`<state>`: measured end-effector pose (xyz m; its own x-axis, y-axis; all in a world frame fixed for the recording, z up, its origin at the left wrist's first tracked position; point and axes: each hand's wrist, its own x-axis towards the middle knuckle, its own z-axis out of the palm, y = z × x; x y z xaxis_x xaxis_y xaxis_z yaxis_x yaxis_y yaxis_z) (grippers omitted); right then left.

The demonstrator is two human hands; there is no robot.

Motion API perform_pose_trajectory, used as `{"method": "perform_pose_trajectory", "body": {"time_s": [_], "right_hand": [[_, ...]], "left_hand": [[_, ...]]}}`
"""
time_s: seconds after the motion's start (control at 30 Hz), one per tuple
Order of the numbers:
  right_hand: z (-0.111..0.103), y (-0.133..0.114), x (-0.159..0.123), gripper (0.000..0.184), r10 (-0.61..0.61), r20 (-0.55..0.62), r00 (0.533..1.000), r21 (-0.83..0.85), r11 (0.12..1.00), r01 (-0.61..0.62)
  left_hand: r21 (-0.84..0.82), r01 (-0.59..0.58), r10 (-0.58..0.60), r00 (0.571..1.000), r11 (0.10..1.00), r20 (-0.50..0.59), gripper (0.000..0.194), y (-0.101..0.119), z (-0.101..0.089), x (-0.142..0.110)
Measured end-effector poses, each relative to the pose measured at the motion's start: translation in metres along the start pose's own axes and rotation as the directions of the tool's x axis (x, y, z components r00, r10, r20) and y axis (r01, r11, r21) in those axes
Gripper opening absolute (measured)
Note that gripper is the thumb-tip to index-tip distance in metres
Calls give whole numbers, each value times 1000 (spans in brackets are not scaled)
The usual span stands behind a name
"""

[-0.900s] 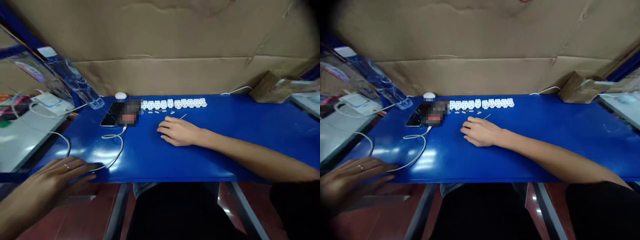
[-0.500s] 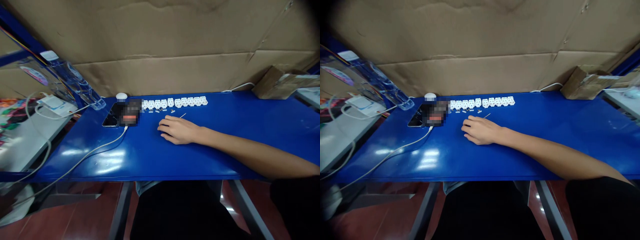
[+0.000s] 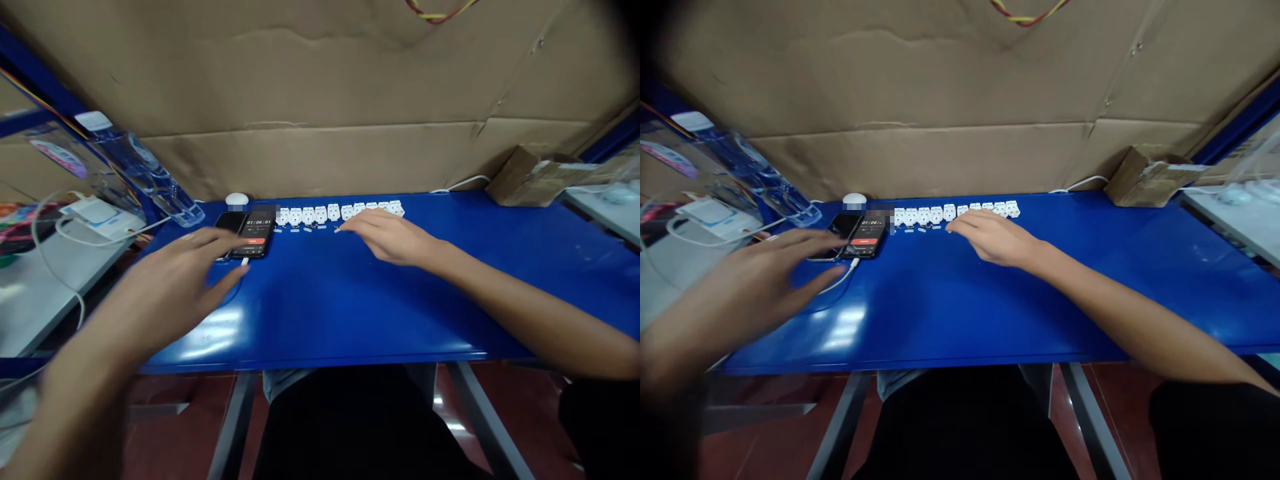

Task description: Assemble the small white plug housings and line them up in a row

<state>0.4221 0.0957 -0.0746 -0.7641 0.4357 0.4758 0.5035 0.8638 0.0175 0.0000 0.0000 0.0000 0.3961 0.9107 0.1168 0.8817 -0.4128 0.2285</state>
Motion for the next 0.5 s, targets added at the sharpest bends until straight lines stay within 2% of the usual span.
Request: {"method": "perform_pose_trajectory", "body": {"time_s": [0.03, 0.1, 0.2, 0.3, 0.4, 0.5], "right_hand": [[-4, 6, -7, 42, 37, -52, 998, 4, 999, -37], [-11, 16, -19, 36, 148, -159, 976, 8, 989, -148], [-16, 25, -33, 31, 287, -281, 916, 75, 958, -277], [-17, 29, -37, 30, 354, -341, 871, 169, 934, -313], [-16, 30, -36, 29, 375, -361, 854, 242, 922, -303], [-13, 29, -34, 27, 362, -349, 864, 273, 922, -276]], "left_hand": [[72, -10, 15, 997, 997, -73, 49, 18, 11, 36], [122, -87, 96, 993, 989, -75, 46, 51, 36, 102], [116, -259, 267, 962, 959, -64, 38, 79, 73, 170], [45, -335, 337, 939, 941, -64, 38, 83, 100, 200], [-3, -311, 309, 946, 950, -94, 29, 80, 115, 207], [-4, -288, 285, 952, 958, -115, 26, 80, 124, 208]]}}
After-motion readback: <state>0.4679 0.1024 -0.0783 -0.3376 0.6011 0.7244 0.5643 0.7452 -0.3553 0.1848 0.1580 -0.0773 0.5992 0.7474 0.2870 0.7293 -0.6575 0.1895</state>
